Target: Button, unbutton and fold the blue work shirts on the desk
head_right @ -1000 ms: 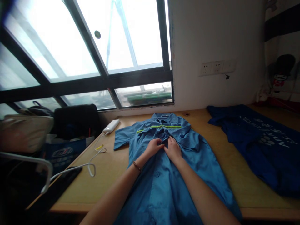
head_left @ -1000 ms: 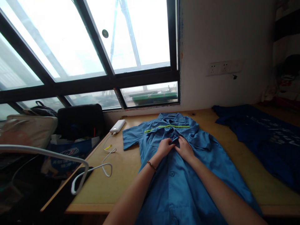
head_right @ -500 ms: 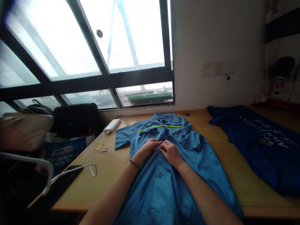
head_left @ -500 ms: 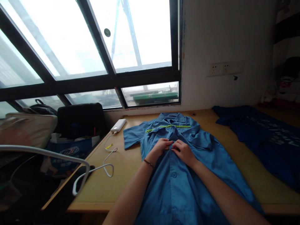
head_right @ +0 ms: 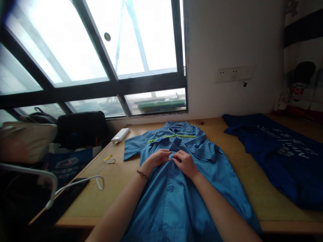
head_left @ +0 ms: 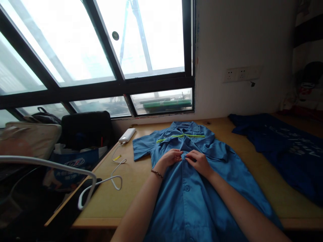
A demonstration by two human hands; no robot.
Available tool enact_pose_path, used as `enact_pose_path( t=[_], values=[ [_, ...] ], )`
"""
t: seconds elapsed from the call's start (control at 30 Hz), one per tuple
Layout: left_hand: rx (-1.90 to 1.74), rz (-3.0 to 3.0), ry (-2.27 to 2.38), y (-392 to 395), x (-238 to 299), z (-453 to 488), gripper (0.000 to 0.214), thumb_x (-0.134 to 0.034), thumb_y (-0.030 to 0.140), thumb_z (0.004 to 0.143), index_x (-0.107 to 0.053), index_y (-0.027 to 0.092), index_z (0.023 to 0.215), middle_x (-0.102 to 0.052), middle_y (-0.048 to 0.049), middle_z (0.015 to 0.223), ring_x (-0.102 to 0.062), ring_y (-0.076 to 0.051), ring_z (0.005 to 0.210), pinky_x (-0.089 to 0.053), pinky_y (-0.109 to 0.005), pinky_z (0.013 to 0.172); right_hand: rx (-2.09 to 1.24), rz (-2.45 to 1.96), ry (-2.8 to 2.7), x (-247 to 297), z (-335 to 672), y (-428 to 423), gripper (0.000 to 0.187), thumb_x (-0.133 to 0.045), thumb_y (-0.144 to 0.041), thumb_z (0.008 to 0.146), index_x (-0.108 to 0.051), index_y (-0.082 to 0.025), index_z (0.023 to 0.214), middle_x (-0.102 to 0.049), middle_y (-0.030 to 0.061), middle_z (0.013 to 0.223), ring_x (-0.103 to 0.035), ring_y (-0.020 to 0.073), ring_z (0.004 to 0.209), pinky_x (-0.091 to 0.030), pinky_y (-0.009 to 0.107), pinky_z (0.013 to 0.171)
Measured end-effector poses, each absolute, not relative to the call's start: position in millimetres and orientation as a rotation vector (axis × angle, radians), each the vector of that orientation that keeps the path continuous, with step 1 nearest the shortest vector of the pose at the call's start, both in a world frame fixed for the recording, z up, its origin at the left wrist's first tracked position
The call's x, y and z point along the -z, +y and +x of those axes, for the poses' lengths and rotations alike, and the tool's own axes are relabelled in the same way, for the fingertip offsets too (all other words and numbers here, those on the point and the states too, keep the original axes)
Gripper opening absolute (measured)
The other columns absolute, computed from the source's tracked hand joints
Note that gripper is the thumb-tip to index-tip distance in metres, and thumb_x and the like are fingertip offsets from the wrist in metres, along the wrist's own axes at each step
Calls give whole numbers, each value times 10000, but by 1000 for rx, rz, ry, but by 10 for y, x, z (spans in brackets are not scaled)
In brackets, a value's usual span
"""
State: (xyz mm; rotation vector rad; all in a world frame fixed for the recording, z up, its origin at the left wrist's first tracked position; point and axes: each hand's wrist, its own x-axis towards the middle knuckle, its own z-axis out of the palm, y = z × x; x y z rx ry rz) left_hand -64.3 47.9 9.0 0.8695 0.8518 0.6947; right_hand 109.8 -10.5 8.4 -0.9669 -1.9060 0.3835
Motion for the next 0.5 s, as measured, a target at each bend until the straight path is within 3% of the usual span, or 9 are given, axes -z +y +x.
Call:
enact_pose_path(
  t=[0.23,0.5],
  values=[
    [-722,864,853,484,-54,-653,119,-609,89,708,-503,127,745,-524,11,606,-507,-73,566,-438,-205,618,-369,-923,-1983,-58,1089,-104,200,-498,-163,771,-623,-205,921,-549,28,862,-547,125,771,-465,254,719],
    [-710,866,807,490,-71,-633,127,-623,131,699,-497,124,714,-513,14,598,-499,-64,538,-433,-185,569,-336,-970,-1841,-60,1045,-139,146,-512,-203,798,-658,-208,797,-579,22,782,-558,131,732,-459,254,689]
  ],
)
